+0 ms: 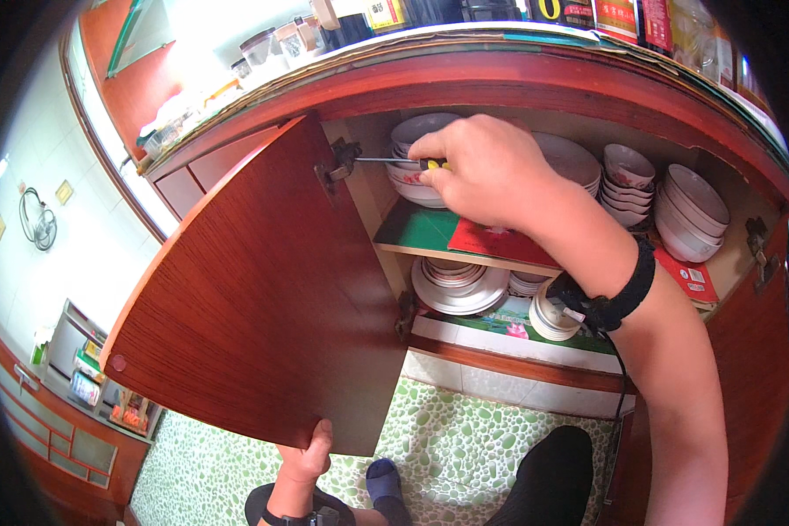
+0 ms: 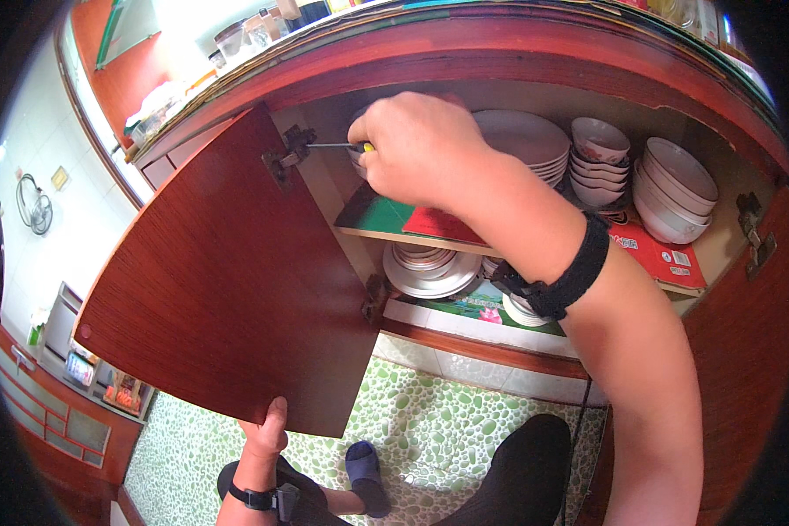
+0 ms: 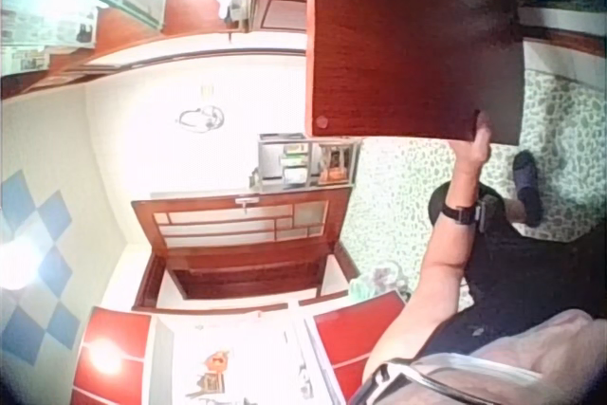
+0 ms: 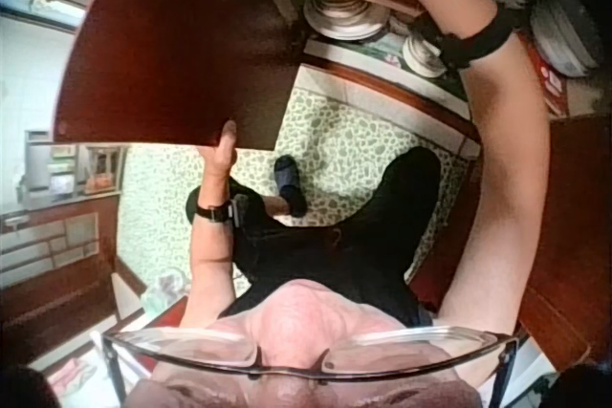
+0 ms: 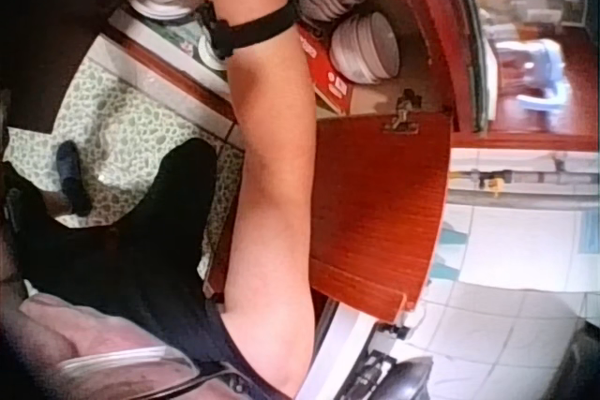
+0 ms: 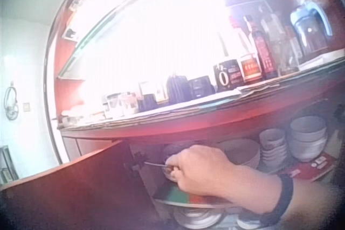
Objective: The person is using a screwdriver to tighten or adjust the hinges of a kitchen cabinet door.
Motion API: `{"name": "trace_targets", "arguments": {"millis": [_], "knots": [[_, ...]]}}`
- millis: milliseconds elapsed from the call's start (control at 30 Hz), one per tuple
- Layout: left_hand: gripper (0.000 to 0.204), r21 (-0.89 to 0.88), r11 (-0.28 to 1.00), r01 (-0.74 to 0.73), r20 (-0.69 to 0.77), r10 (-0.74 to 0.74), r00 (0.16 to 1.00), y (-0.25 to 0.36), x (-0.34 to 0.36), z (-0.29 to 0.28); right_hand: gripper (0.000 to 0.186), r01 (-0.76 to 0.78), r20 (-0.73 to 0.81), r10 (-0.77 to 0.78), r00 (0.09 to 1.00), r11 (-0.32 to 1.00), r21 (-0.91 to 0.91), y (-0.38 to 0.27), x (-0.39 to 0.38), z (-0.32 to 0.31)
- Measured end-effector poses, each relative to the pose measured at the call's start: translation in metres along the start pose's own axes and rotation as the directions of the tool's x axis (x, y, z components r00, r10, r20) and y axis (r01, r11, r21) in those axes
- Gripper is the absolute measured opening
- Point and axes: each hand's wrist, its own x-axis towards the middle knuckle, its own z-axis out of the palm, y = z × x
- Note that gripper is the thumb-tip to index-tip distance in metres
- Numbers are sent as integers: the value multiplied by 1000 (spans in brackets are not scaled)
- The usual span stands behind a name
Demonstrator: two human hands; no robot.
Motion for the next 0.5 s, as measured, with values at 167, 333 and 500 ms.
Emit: {"name": "trace_targets", "arguments": {"millis": [167,333,500], "knots": [[32,-25,999,-27,-37,26,999,6,5,11,35,-51,105,34,994,985,163,10,15,-8],[31,-39,999,-1,-43,0,999,8,3,11,32,-107,101,81,992,953,284,15,11,1],[28,-102,995,18,-98,-28,995,11,3,15,23,-4,-65,1,998,999,-48,3,-1,11]]}}
